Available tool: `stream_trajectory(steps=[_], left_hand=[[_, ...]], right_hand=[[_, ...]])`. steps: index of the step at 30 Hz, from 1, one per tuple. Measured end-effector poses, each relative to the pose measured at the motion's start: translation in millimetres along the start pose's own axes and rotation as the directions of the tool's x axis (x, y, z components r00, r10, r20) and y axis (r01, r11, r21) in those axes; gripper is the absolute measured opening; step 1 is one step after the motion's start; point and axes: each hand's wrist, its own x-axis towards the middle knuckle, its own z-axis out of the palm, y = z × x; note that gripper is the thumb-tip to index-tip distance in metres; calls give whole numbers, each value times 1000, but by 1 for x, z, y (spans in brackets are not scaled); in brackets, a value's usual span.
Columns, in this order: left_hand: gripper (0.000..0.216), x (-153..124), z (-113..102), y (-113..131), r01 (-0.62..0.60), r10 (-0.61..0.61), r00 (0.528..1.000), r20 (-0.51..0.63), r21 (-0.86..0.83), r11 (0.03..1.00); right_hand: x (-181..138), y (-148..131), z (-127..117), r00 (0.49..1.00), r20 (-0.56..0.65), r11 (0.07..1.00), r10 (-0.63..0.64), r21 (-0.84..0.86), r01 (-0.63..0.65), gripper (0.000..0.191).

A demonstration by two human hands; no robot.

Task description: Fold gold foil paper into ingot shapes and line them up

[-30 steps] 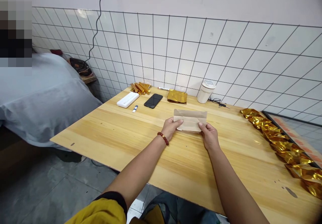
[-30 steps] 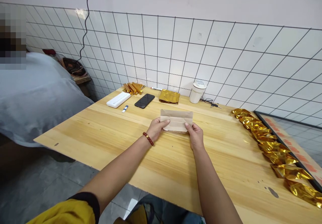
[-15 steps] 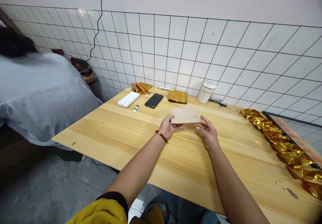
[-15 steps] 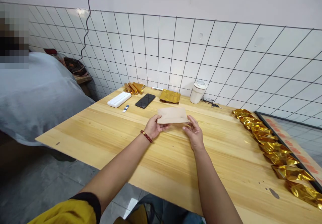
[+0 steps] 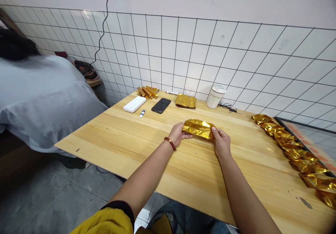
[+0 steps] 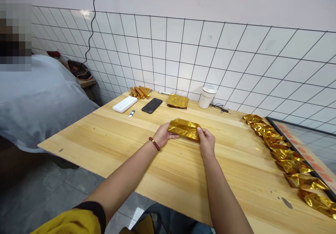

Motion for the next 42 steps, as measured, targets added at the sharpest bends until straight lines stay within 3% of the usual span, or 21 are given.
stream_trajectory(steps=[5, 7, 11, 15, 20, 26, 35, 42], left_hand=[[71, -3, 0, 3, 17, -17, 999, 28, 15, 1000], [77, -3, -1, 2, 6, -7, 999, 40, 24, 1000], [58, -3, 0, -5, -38, 24, 993, 116, 122, 992], [28, -2, 1, -9, -41, 33, 998, 59, 147, 988], [13, 0, 1, -6, -34, 31, 999, 24, 112, 993], [13, 1, 0, -4, -10, 8, 1000, 25, 87, 996], [11, 2, -4, 5, -27, 28, 1000, -14, 57, 998], [14, 6, -10, 8, -54, 57, 997, -45, 59, 997]], right_hand=[[1, 1, -1, 999, -22, 999, 47, 14, -47, 33], [3, 3, -2, 998, -29, 998, 54, 13, -54, 33], [5, 6, -5, 998, -2, 998, 56, -7, -56, 33], [4, 1, -4, 995, 53, 995, 79, 62, -83, 34], [0, -5, 0, 980, 165, 988, 113, 89, -129, 45], [3, -2, -2, 984, 118, 986, 136, 82, -146, 34], [3, -4, -6, 970, 203, 985, 130, 82, -149, 28], [4, -1, -6, 969, 191, 980, 155, 94, -175, 23]])
